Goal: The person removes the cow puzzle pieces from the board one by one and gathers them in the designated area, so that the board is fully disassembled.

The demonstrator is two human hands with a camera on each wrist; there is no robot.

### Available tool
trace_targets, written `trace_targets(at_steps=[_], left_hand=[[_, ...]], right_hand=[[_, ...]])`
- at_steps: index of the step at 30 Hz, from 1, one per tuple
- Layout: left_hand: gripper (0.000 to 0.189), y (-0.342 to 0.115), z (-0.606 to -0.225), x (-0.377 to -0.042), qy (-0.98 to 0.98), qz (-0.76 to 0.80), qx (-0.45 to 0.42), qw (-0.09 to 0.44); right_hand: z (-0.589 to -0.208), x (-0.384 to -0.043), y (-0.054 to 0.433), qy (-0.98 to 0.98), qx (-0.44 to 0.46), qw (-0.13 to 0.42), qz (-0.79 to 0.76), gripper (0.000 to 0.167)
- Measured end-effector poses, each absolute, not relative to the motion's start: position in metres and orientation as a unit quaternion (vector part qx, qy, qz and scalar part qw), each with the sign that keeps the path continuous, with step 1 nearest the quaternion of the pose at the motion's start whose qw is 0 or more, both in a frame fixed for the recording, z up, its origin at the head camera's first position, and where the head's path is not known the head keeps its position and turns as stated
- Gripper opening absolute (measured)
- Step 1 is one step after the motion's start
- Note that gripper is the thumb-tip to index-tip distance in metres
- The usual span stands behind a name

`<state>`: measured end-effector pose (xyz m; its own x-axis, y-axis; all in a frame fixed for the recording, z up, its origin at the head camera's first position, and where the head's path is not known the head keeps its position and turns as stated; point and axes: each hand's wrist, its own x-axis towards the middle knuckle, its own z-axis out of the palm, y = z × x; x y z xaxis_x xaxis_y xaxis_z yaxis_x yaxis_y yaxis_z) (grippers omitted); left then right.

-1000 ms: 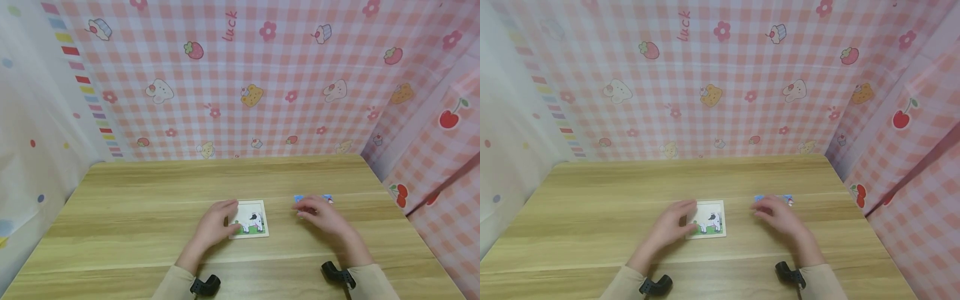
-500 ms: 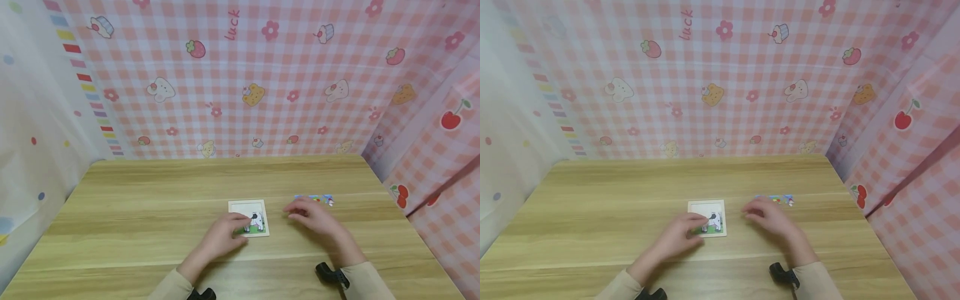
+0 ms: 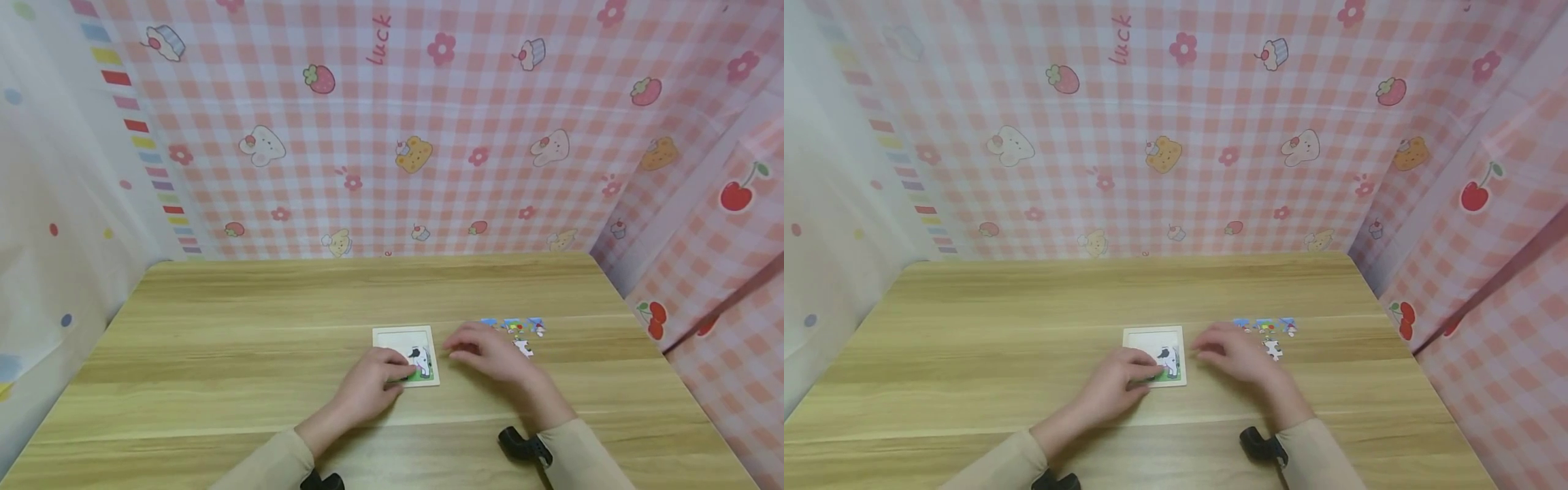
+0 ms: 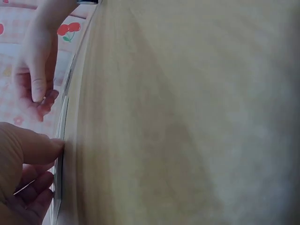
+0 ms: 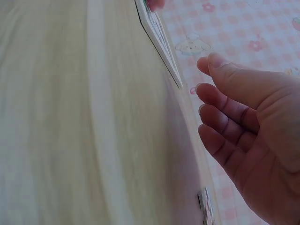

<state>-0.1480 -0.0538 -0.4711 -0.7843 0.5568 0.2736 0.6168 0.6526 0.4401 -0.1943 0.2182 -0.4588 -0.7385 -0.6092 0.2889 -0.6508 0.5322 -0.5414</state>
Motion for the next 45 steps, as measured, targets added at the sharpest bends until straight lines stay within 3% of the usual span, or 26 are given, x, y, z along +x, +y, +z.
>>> trace_targets(at_steps=[12,34,45], left_hand=[[0.036,-0.054,-0.481,-0.149,-0.891,-0.250,-0.361,0.114],[0.034,-0.058,-0.486,-0.157,-0.882,-0.294,-0.363,0.070],[0.034,-0.059,-0.483,-0.156,-0.884,-0.313,-0.345,0.049]], right_hand=[[-0.455,-0.205,0.191,-0.883,0.354,-0.009,0.307,0.015],[-0.455,-0.211,0.166,-0.893,0.352,-0.070,0.270,0.024],[-0.452,-0.211,0.163,-0.896,0.353,-0.075,0.258,0.020]])
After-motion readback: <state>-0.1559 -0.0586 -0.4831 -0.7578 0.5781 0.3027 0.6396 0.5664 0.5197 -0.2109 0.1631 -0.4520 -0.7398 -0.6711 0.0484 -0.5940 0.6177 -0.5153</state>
